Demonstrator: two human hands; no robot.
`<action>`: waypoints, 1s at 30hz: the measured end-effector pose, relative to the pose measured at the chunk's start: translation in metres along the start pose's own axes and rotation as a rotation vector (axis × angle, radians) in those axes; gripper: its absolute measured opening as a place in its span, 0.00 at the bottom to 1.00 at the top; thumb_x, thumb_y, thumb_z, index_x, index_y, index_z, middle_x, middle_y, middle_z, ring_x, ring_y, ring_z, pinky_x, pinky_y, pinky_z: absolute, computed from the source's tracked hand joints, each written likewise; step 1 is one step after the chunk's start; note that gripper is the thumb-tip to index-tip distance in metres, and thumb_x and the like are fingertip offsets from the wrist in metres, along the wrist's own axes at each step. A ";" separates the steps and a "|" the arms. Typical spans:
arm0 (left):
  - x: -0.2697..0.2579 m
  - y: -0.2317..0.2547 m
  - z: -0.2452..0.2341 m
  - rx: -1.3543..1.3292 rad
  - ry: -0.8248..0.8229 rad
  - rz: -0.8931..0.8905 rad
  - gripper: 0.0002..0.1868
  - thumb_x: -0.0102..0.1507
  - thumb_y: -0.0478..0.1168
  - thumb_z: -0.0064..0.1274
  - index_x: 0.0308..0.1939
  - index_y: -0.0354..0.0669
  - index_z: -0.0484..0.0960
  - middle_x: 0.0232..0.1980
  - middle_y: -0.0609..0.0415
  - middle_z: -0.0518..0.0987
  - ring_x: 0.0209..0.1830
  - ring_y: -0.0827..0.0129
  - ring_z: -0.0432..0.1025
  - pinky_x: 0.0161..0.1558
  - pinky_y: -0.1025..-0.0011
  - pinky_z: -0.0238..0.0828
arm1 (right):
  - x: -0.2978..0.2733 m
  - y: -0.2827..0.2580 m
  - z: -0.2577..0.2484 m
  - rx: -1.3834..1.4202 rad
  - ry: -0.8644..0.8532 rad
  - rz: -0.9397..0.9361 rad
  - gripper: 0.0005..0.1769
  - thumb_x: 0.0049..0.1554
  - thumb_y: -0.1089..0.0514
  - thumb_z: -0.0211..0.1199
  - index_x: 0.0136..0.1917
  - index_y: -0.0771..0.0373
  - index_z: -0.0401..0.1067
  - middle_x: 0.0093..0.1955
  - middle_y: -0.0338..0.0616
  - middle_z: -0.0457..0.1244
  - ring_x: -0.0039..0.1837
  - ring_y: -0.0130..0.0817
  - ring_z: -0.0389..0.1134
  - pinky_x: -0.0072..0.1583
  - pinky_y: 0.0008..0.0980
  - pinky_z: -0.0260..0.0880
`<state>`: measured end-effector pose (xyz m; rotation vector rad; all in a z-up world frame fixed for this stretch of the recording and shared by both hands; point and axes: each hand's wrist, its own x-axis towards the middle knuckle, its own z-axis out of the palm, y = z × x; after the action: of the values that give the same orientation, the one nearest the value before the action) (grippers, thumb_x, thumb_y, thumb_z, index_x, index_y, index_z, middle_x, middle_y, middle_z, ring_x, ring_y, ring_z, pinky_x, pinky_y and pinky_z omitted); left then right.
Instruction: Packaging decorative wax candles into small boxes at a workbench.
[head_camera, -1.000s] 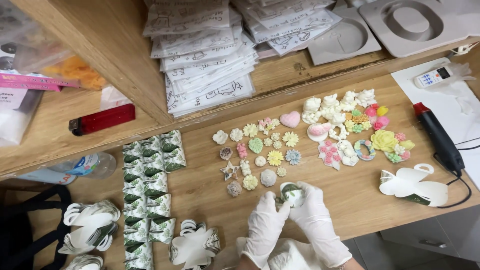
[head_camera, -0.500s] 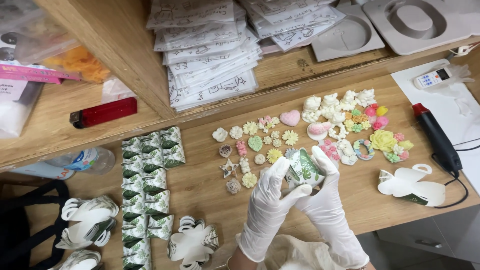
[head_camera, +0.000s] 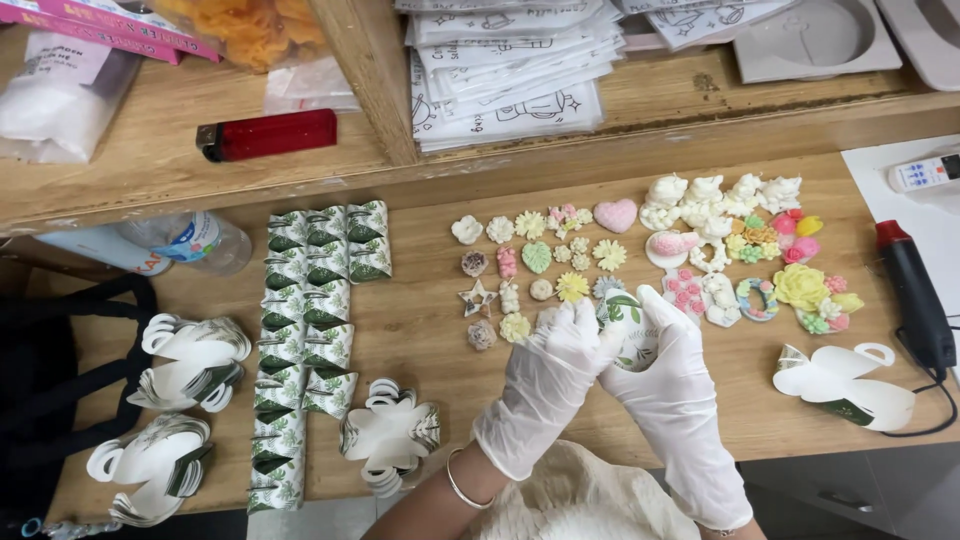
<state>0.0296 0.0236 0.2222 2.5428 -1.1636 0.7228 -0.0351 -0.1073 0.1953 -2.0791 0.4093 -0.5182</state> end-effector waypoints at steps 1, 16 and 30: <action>0.003 0.003 -0.001 0.051 -0.004 -0.028 0.12 0.60 0.37 0.52 0.47 0.48 0.79 0.37 0.52 0.75 0.30 0.63 0.74 0.23 0.67 0.70 | 0.001 0.000 0.000 0.003 -0.004 0.037 0.49 0.41 0.61 0.78 0.73 0.63 0.60 0.62 0.47 0.61 0.59 0.34 0.66 0.57 0.31 0.70; -0.061 0.028 0.091 -0.545 0.055 -0.298 0.03 0.63 0.34 0.56 0.40 0.41 0.79 0.54 0.41 0.81 0.38 0.52 0.80 0.36 0.65 0.79 | -0.022 0.024 0.007 -0.459 -0.089 0.063 0.47 0.41 0.54 0.77 0.72 0.59 0.63 0.67 0.59 0.58 0.61 0.52 0.67 0.56 0.42 0.71; -0.057 0.011 0.064 -0.661 0.111 -0.410 0.04 0.62 0.33 0.59 0.38 0.42 0.79 0.45 0.47 0.83 0.39 0.55 0.79 0.37 0.64 0.78 | -0.030 0.020 0.020 -0.386 -0.069 0.046 0.46 0.43 0.51 0.75 0.71 0.62 0.62 0.64 0.54 0.61 0.54 0.47 0.71 0.51 0.42 0.73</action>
<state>0.0109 0.0264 0.1382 2.0408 -0.6567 0.2999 -0.0524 -0.0890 0.1624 -2.4427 0.5487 -0.3586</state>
